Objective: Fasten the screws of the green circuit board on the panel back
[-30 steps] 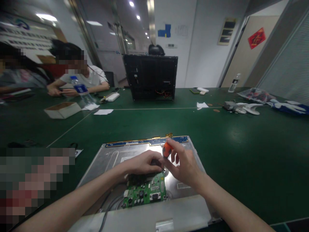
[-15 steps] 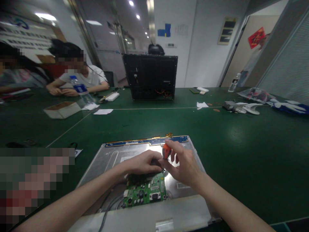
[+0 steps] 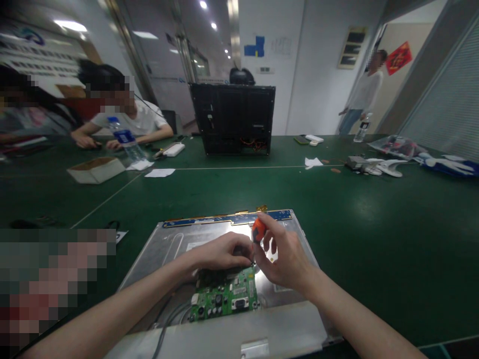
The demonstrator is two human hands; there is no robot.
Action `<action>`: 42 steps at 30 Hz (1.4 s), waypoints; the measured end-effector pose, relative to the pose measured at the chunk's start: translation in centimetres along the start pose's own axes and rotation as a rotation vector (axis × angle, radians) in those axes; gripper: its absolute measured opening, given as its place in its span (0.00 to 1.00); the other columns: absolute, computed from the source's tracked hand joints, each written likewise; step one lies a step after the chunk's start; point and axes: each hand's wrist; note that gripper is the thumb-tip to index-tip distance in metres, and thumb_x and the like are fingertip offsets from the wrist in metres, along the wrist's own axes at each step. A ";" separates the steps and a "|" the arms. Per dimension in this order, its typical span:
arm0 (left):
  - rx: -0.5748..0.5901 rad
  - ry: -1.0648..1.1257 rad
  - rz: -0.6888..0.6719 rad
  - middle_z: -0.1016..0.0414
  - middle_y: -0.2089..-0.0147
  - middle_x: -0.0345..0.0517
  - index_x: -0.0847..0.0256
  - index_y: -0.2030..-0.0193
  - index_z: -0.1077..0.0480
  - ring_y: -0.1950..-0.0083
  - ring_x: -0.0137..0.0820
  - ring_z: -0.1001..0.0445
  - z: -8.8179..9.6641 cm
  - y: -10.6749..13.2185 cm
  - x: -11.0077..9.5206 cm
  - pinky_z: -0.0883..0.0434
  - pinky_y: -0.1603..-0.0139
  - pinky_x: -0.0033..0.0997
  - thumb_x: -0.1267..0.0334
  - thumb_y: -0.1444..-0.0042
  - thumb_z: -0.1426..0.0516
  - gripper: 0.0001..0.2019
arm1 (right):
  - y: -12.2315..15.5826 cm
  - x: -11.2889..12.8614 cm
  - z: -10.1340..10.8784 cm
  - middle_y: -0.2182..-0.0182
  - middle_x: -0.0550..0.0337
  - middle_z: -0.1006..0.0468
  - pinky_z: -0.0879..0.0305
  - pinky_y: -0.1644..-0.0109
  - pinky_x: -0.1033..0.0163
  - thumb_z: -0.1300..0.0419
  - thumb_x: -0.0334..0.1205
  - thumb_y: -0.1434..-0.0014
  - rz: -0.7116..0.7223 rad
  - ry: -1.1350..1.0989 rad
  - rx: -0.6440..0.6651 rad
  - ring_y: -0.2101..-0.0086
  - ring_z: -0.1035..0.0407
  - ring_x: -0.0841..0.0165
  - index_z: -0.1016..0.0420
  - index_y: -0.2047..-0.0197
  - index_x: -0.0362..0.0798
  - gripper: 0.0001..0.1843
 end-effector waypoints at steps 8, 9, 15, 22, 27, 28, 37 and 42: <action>0.004 -0.002 0.002 0.25 0.68 0.37 0.62 0.64 0.24 0.67 0.28 0.30 0.1 -0.1 0.1 0.35 0.65 0.24 0.71 0.46 0.38 0.03 | -0.2 -0.3 0.1 0.70 0.65 0.24 0.34 0.80 0.71 0.42 0.35 0.33 0.039 0.046 0.008 0.80 0.33 0.74 0.50 0.28 0.55 0.35; 0.005 -0.001 0.002 0.25 0.68 0.37 0.62 0.64 0.24 0.67 0.28 0.30 0.1 -0.1 0.1 0.35 0.65 0.24 0.70 0.46 0.38 0.03 | -0.2 -0.3 0.1 0.71 0.65 0.24 0.33 0.80 0.70 0.42 0.35 0.33 0.042 0.058 0.010 0.80 0.33 0.73 0.51 0.27 0.55 0.36; 0.001 0.005 -0.005 0.26 0.69 0.38 0.62 0.65 0.24 0.67 0.29 0.29 0.0 0.0 0.1 0.35 0.65 0.24 0.70 0.47 0.38 0.03 | -0.2 0.0 0.0 0.72 0.64 0.24 0.33 0.81 0.69 0.43 0.32 0.35 0.031 0.087 0.005 0.81 0.34 0.73 0.55 0.24 0.53 0.40; -0.001 0.012 -0.003 0.25 0.68 0.37 0.63 0.64 0.24 0.66 0.29 0.29 -0.1 0.0 0.3 0.35 0.63 0.26 0.72 0.47 0.38 0.04 | 0.1 0.0 0.1 0.73 0.65 0.26 0.34 0.80 0.70 0.44 0.30 0.38 -0.023 0.001 0.018 0.80 0.32 0.72 0.51 0.28 0.50 0.38; -0.004 0.002 0.002 0.26 0.69 0.37 0.63 0.65 0.24 0.66 0.29 0.30 0.0 0.0 0.1 0.35 0.63 0.26 0.71 0.46 0.38 0.02 | 0.1 -0.2 0.0 0.72 0.67 0.26 0.35 0.81 0.71 0.40 0.37 0.36 -0.019 0.029 -0.004 0.81 0.33 0.74 0.49 0.30 0.52 0.34; -0.005 -0.001 0.003 0.26 0.69 0.37 0.62 0.65 0.24 0.66 0.29 0.30 0.0 0.0 0.1 0.35 0.63 0.25 0.71 0.46 0.38 0.02 | 0.2 -0.3 0.0 0.72 0.67 0.26 0.35 0.81 0.71 0.40 0.38 0.35 -0.017 0.033 -0.015 0.81 0.33 0.74 0.49 0.31 0.52 0.34; 0.002 -0.017 0.011 0.24 0.67 0.38 0.62 0.63 0.23 0.65 0.29 0.28 0.0 0.0 0.2 0.34 0.63 0.25 0.70 0.45 0.38 0.04 | 0.1 -0.1 0.0 0.72 0.66 0.26 0.35 0.82 0.71 0.42 0.36 0.34 -0.023 0.045 0.007 0.82 0.34 0.74 0.52 0.28 0.53 0.35; 0.008 -0.023 0.008 0.23 0.66 0.39 0.61 0.61 0.22 0.65 0.30 0.28 0.0 0.0 0.2 0.34 0.64 0.25 0.69 0.45 0.38 0.05 | 0.2 0.1 0.0 0.71 0.65 0.26 0.34 0.81 0.71 0.43 0.31 0.36 -0.037 0.007 0.005 0.80 0.32 0.73 0.54 0.27 0.51 0.39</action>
Point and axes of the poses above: each hand's wrist, its own y-axis away from the middle knuckle, its own z-axis out of the back of the hand, x = y × z
